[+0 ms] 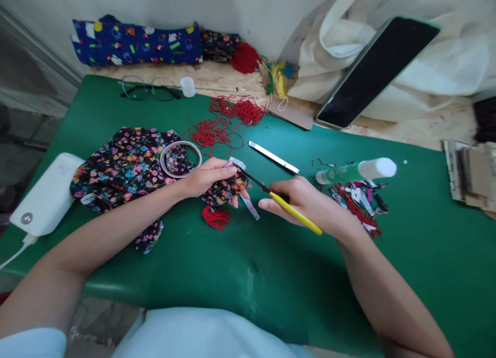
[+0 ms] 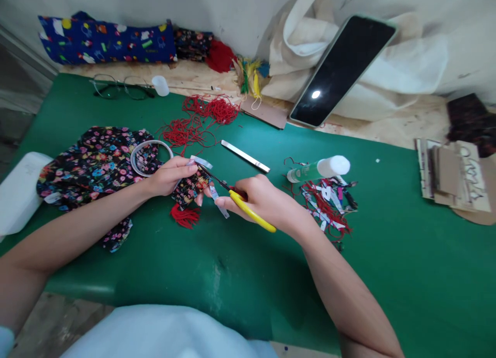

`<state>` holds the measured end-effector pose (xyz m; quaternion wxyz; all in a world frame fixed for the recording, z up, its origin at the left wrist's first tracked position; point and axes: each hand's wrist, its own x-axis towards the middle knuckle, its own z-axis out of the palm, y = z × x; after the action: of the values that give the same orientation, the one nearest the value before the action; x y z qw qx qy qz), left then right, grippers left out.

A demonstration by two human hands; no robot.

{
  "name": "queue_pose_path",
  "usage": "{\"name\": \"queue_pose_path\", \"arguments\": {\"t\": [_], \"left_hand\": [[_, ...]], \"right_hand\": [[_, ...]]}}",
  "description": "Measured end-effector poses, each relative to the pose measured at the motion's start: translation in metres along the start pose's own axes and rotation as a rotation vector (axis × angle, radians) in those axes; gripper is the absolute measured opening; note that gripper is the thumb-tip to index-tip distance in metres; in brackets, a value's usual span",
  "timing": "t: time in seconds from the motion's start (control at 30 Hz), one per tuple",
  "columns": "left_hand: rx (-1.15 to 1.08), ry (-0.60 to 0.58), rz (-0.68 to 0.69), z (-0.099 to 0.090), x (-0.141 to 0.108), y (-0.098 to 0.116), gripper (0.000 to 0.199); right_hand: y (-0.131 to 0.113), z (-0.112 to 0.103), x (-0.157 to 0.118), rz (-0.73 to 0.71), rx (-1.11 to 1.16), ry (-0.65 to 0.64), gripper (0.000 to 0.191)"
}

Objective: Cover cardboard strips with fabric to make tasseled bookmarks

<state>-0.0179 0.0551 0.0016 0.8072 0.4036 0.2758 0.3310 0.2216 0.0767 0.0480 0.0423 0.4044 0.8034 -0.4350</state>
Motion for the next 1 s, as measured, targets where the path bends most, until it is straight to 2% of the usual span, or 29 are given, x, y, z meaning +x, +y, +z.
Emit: {"name": "queue_pose_path", "arguments": {"t": [0.33, 0.43, 0.57, 0.7, 0.9, 1.0], "left_hand": [[0.032, 0.053, -0.051, -0.001, -0.002, -0.001, 0.045], [0.048, 0.068, -0.061, -0.001, -0.003, -0.001, 0.045], [0.097, 0.050, -0.036, -0.003, -0.002, -0.001, 0.042], [0.126, 0.036, -0.029, 0.000, -0.001, 0.000, 0.039], [0.121, -0.004, -0.025, 0.020, -0.004, -0.007, 0.039], [0.155, -0.011, -0.047, 0.033, -0.009, -0.012, 0.043]], "right_hand": [[-0.001, -0.015, -0.007, 0.011, 0.057, -0.136, 0.065], [0.002, -0.022, -0.011, -0.011, 0.043, -0.124, 0.064], [-0.003, -0.025, -0.017, 0.011, 0.013, 0.030, 0.064], [-0.016, -0.015, -0.018, 0.038, 0.020, 0.238, 0.059], [-0.026, 0.026, -0.012, 0.022, 0.112, 0.459, 0.049], [-0.025, 0.050, -0.012, 0.019, 0.293, 0.470, 0.046]]}}
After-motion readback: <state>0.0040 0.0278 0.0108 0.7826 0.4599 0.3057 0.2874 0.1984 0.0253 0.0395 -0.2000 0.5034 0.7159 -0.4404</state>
